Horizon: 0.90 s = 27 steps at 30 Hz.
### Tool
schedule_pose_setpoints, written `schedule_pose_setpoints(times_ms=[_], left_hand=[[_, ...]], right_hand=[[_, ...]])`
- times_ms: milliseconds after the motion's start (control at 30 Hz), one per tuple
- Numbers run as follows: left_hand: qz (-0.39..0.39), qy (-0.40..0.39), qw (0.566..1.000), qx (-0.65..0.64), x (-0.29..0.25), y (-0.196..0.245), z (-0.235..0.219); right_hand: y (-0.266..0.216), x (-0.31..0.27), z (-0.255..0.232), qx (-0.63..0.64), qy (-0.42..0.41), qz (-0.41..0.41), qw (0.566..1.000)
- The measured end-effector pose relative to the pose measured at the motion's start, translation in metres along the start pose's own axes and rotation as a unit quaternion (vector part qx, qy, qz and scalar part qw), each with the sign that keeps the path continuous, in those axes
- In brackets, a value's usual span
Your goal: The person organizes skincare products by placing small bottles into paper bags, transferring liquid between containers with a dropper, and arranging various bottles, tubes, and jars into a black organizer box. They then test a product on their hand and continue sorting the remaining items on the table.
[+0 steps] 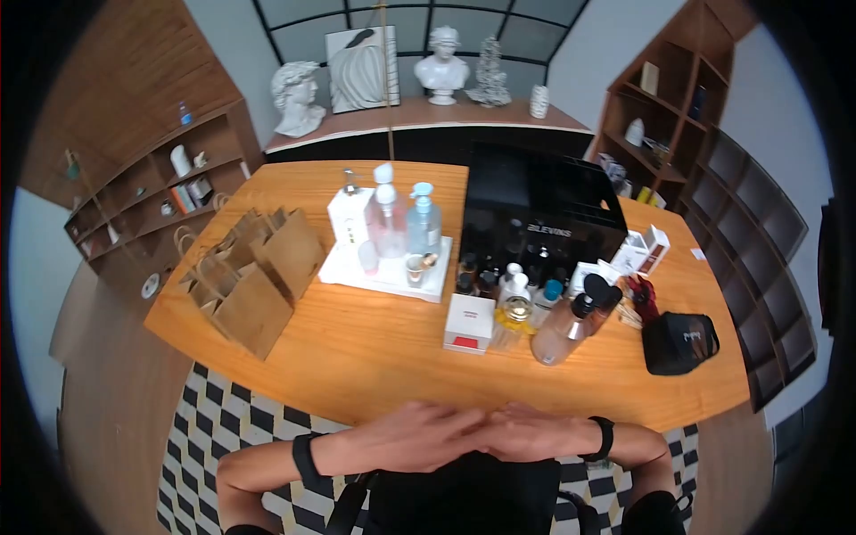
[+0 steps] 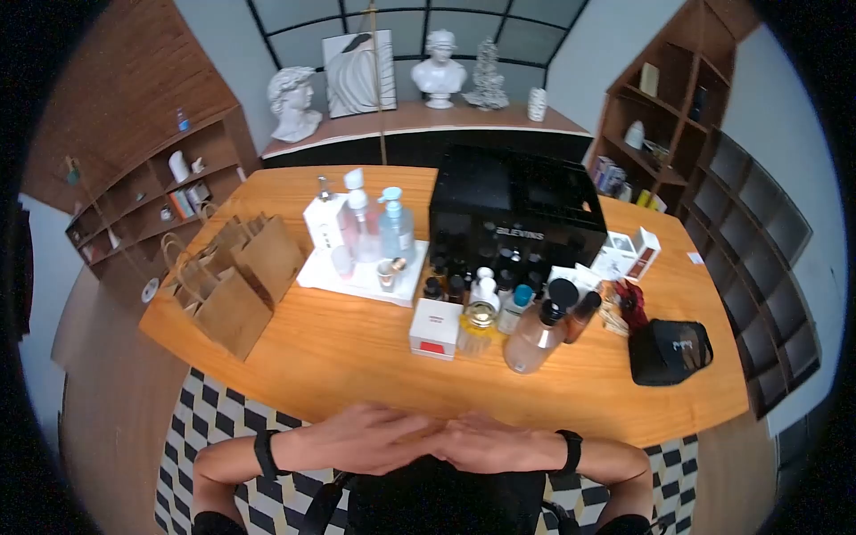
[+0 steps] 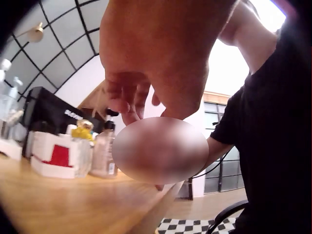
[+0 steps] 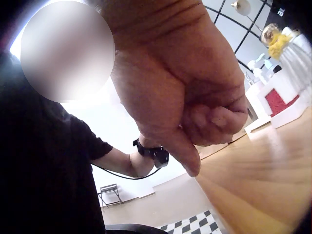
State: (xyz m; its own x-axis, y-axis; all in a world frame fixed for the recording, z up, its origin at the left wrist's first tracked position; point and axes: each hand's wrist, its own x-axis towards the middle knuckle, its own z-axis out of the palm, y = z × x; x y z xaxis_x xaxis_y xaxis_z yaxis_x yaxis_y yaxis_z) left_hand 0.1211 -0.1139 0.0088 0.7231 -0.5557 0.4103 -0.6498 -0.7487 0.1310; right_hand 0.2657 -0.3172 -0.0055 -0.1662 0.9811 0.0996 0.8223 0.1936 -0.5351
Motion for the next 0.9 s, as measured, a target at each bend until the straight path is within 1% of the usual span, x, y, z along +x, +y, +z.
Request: schedule_pose_setpoints(times_ms=[33,67,100,133,200,233,300,333,400,433,467,500,567,600,633,667,700,767,833,900], left_hand=[[-0.013,0.001,1.0,0.008,-0.018,0.002,-0.005],[-0.075,0.0,0.997,0.02,-0.036,0.005,-0.012],[-0.137,0.001,0.99,0.032,-0.053,0.006,-0.019],[-0.148,0.004,0.988,0.038,-0.071,0.007,-0.024],[-0.217,-0.033,0.972,0.089,-0.104,0.008,-0.03],[-0.227,-0.03,0.969,0.092,-0.117,0.011,-0.034],[-0.28,-0.008,0.953,0.112,-0.138,0.016,-0.041],[-0.312,-0.011,0.943,0.111,-0.147,0.02,-0.045],[-0.337,0.018,0.934,0.121,-0.159,0.02,-0.052],[-0.354,0.039,0.925,0.131,-0.163,0.02,-0.056],[-0.378,0.036,0.916,0.13,-0.165,0.02,-0.06],[-0.386,0.043,0.912,0.13,-0.168,0.019,-0.06],[-0.379,0.072,0.912,0.14,-0.172,0.012,-0.059],[-0.358,0.085,0.918,0.145,-0.173,0.006,-0.057],[-0.367,0.089,0.915,0.143,-0.173,0.004,-0.059],[-0.365,0.077,0.918,0.136,-0.171,0.002,-0.062],[-0.363,0.063,0.92,0.13,-0.169,-0.001,-0.065],[-0.368,0.073,0.917,0.139,-0.166,-0.006,-0.07],[-0.368,0.075,0.914,0.153,-0.165,-0.009,-0.077],[-0.408,0.071,0.883,0.222,-0.168,-0.011,-0.087]], right_hand=[[-0.004,0.012,-0.002,-0.028,-0.088,0.035,0.995],[-0.013,0.02,-0.014,-0.049,-0.109,0.029,0.992],[-0.012,0.03,-0.014,-0.051,-0.115,0.016,0.992],[-0.01,0.038,-0.013,-0.051,-0.117,0.013,0.992],[-0.013,0.055,-0.011,-0.052,-0.127,0.002,0.991],[-0.018,0.062,-0.013,-0.045,-0.135,0.002,0.99],[-0.025,0.077,-0.013,-0.041,-0.151,-0.002,0.988],[-0.028,0.083,-0.013,-0.03,-0.149,-0.009,0.988],[-0.036,0.097,-0.014,-0.02,-0.16,-0.022,0.987],[-0.042,0.105,-0.016,-0.016,-0.151,-0.03,0.988],[-0.045,0.113,-0.018,-0.013,-0.143,-0.039,0.989],[-0.045,0.119,-0.017,-0.017,-0.153,-0.044,0.987],[-0.044,0.129,-0.016,0.013,-0.137,-0.067,0.988],[-0.046,0.134,-0.019,0.011,-0.147,-0.071,0.987],[-0.048,0.138,-0.022,0.022,-0.138,-0.069,0.988],[-0.051,0.141,-0.026,0.035,-0.128,-0.067,0.989],[-0.052,0.144,-0.032,0.035,-0.136,-0.069,0.988],[-0.055,0.144,-0.043,0.055,-0.101,-0.08,0.99],[-0.057,0.141,-0.052,0.052,-0.096,-0.071,0.992],[-0.052,0.137,-0.059,0.05,-0.085,-0.061,0.993]])
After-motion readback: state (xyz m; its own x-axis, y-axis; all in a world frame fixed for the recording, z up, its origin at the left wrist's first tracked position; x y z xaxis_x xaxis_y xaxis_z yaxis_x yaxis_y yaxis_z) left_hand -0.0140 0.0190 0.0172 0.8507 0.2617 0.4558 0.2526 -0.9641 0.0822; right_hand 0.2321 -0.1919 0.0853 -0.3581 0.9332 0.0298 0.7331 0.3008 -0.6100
